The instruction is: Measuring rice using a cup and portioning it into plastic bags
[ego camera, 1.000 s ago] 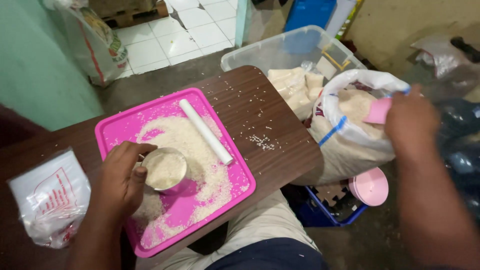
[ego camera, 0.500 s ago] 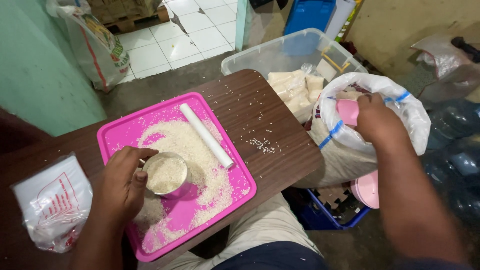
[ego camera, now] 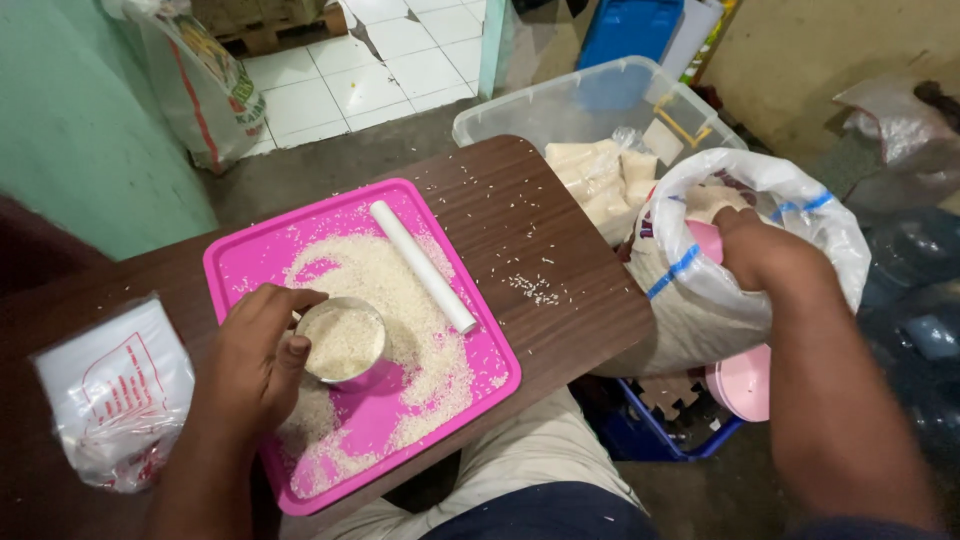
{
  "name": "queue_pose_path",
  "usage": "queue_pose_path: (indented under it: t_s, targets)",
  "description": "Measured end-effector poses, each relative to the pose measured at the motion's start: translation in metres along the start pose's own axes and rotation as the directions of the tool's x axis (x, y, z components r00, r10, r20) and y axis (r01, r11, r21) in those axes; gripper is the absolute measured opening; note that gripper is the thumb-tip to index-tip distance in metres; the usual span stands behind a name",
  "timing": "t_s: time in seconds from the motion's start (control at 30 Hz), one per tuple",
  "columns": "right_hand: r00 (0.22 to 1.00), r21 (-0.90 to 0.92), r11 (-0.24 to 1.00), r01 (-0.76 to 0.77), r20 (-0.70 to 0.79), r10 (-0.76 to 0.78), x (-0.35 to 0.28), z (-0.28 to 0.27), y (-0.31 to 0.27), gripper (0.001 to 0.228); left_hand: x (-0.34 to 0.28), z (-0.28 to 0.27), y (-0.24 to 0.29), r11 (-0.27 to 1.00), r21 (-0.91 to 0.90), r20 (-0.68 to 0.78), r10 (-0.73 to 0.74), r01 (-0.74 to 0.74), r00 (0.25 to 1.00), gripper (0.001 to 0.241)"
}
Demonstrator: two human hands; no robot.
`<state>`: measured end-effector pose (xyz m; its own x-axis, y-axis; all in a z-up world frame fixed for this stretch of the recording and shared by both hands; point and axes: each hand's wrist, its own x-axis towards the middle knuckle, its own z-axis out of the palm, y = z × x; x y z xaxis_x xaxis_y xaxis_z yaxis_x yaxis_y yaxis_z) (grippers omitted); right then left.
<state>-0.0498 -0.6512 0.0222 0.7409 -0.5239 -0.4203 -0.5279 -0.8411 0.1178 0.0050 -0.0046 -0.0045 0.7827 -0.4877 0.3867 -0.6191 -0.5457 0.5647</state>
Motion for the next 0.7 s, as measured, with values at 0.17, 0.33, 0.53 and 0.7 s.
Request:
queue_pose_path:
  t_s: [0.17, 0.33, 0.53, 0.7]
  targets:
    - [0.999, 0.175, 0.984, 0.028, -0.03, -0.024, -0.031, -0.014, 0.015, 0.085, 0.002, -0.002, 0.006, 0.999, -0.013, 0.015, -0.045, 0.045, 0.999, 0.105]
    - [0.994, 0.167, 0.986, 0.015, -0.109, 0.004, -0.027, -0.011, 0.034, 0.079, 0.006, -0.003, 0.006, 0.999, -0.003, -0.005, -0.034, 0.034, 0.999, 0.098]
    - [0.987, 0.273, 0.956, -0.111, -0.086, 0.139, -0.059, -0.021, 0.023, 0.086, 0.001, -0.002, 0.007, 0.999, 0.001, -0.009, -0.049, 0.049, 0.999, 0.1]
    - [0.986, 0.144, 0.986, -0.079, -0.135, 0.098, -0.009, 0.006, 0.062, 0.082, 0.004, 0.004, 0.001, 0.999, -0.006, -0.011, -0.045, 0.045, 0.999, 0.099]
